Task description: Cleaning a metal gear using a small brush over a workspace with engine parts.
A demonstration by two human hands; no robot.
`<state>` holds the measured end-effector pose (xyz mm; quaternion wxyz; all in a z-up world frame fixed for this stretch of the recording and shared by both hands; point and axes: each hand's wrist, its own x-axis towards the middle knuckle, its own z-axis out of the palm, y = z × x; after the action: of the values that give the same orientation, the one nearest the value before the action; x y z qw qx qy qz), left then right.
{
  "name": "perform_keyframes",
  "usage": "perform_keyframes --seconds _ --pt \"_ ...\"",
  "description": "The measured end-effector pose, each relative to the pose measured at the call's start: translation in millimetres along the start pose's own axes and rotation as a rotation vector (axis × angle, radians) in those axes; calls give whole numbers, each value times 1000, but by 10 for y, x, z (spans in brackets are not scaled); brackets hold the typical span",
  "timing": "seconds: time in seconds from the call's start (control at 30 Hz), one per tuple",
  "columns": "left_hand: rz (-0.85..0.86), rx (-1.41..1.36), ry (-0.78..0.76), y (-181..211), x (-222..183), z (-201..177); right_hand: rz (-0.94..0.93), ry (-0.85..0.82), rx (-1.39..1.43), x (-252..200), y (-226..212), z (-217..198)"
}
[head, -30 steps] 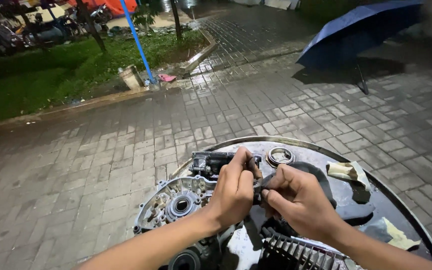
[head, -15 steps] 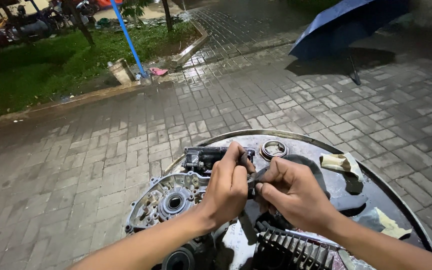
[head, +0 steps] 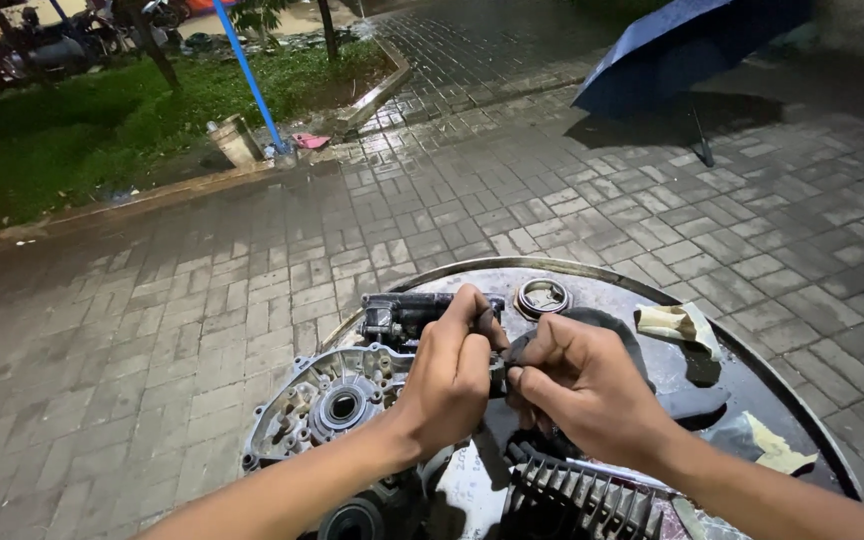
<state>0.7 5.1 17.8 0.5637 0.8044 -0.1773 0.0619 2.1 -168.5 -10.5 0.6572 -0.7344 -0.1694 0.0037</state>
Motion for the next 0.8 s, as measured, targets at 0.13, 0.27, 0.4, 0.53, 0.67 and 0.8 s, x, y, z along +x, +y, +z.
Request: perform_keyframes --seconds 0.13,0.27,0.4,0.53,0.67,0.8 --pt "12 -45 1 -33 23 3 0 -81 59 5 -52 -19" --pt "-9 -124 3 -52 25 2 -55 -117 124 9 19 -18" --pt "-10 -161 -4 -45 30 5 3 -112 115 20 -50 -30" --pt "-9 -104 10 -41 0 24 -6 -72 38 -14 -85 -14" --pt "31 -100 6 -12 -15 38 43 -68 33 -8 -144 -41" --pt "25 -25 19 -50 -18 56 -85 -2 -43 -18 -30 -8"
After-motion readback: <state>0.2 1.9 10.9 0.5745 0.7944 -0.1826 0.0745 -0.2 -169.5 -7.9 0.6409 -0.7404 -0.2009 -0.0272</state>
